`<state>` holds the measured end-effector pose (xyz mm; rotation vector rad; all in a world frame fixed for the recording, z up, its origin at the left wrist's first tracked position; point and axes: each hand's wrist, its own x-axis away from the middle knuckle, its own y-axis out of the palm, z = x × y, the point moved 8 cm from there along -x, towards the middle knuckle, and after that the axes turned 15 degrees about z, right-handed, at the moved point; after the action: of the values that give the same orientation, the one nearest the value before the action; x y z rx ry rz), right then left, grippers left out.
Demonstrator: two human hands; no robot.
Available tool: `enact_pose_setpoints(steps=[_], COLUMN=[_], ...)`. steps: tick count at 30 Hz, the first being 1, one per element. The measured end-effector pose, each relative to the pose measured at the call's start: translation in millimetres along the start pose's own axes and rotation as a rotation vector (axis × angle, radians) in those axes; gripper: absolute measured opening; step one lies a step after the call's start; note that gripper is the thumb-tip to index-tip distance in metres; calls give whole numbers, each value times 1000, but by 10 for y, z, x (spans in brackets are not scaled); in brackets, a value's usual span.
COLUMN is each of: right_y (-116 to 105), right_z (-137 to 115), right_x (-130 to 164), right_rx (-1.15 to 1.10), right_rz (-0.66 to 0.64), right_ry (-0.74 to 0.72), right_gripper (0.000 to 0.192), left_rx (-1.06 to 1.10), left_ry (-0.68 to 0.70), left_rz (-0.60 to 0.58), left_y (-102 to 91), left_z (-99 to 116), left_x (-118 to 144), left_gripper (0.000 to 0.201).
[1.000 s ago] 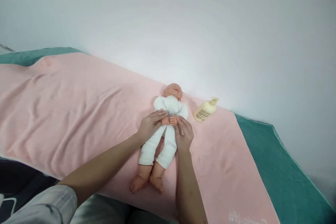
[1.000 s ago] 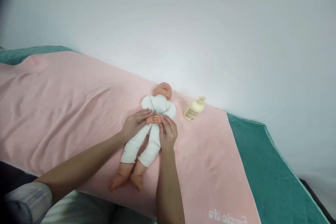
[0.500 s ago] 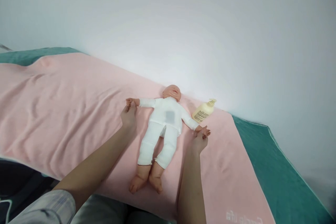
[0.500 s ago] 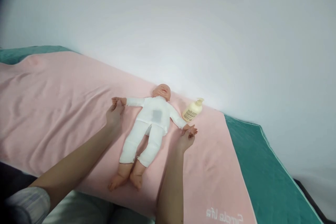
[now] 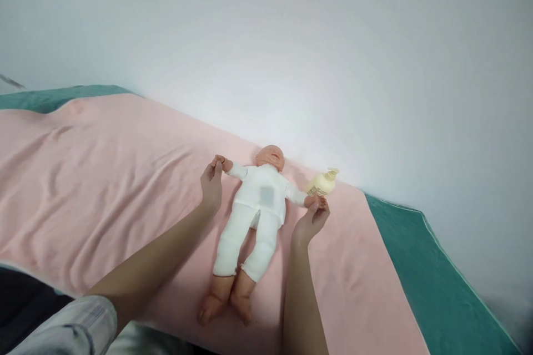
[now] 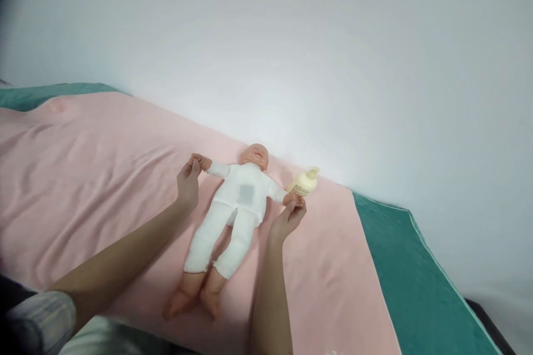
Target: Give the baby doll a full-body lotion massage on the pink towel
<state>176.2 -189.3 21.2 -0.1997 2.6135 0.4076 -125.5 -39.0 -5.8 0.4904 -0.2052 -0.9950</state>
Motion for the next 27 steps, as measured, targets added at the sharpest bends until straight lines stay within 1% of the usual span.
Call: enact_pose_setpoints(steps=[2,5,9,13,18,22,24,27], right_y=[167,397,750,1042,1313,1466,1512,1548], right_z=[-98,-100,20,221,454,581,617,652], right_x=[15,1,-74,-221,-402,-441,-422,-367], right_rx=[-8,5,66,104,155,192,203,217], right_rz=[-90,-167,-273,-324,-394,-467,-495,-529], right_ry=[-38,-68,-164,-203,-225,-244,-258,-280], right_gripper=[39,42,41,36,34,34,35,35], left_rx=[-14,-65,-240,-399,-643,-876,-921,-946], left_ry=[39,79,64,62,108,111,126,161], left_rz=[-11,-28,-84,-115,-198,-327,-357,-349], left_y=[152,387,682,881,1072,1185,1220,1239], left_z=[27,-2,-192,-427,-691,-952,-1046,-1116], left_x=[-89,-261,-442,-552,-688,-770,-796,-817], left_gripper=[36,38,44,49,54,55,54,51])
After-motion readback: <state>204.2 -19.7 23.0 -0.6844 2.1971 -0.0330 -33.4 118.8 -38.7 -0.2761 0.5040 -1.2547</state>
